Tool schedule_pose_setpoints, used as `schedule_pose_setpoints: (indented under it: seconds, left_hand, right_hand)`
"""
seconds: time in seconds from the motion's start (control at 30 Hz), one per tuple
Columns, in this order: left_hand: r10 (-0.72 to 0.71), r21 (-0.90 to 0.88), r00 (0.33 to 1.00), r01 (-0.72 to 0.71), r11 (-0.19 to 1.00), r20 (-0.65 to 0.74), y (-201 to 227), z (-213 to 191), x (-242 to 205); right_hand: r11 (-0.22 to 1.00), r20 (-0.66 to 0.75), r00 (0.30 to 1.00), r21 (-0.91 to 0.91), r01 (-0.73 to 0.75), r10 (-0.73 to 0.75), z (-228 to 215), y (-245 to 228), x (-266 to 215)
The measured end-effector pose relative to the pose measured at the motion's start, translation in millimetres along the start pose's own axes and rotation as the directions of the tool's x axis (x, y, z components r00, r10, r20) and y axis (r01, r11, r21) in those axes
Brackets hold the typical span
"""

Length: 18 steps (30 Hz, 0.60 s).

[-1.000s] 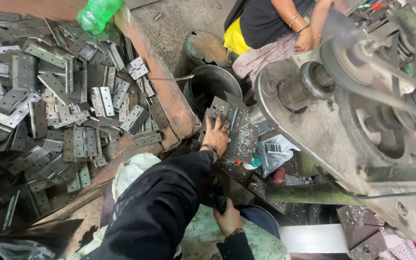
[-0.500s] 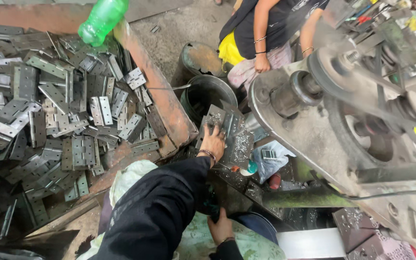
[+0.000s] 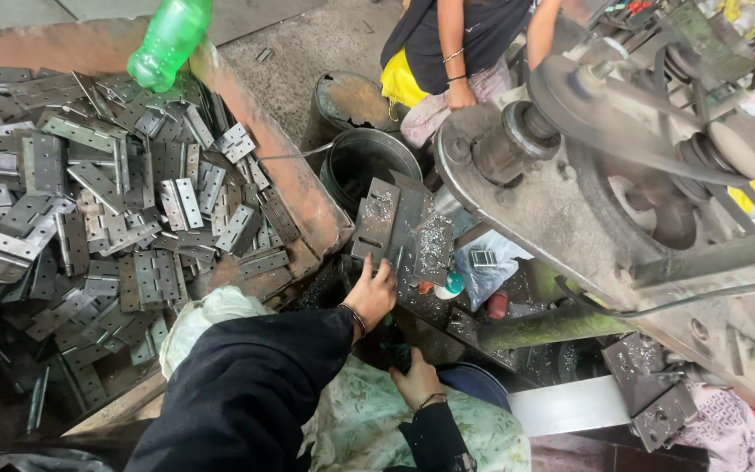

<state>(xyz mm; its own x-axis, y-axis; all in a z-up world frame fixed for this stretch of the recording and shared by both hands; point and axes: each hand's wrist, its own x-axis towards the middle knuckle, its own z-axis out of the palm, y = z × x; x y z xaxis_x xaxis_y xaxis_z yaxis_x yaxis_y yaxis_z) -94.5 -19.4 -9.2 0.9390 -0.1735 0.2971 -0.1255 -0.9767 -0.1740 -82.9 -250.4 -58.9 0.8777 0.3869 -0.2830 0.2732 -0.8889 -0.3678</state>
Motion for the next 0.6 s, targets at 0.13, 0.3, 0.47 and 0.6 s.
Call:
schedule_pose_setpoints:
  seconds: [0.13,0.3,0.47,0.6]
  left_hand:
    - [-0.008,0.002,1.000,0.008,1.000,-0.014,0,0,10]
    - [-0.206,-0.440,0.971,0.134,0.888,-0.120,-12,-5,18]
    - [-0.484,-0.903,0.874,0.247,0.351,0.051,-24,6,29]
    - [-0.358,-0.960,0.909,0.125,-0.250,0.212,-30,4,53]
  right_hand:
    - [1.000,-0.020,0.999,0.006,0.027,-0.027,0,12,1]
    - [0.979,-0.159,0.968,0.034,0.200,-0.192,-2,21,14]
    - [0.822,-0.366,0.926,0.495,0.281,-0.096,-30,22,50]
    - [0.502,-0.465,0.885,0.757,0.418,-0.035,-62,9,78]
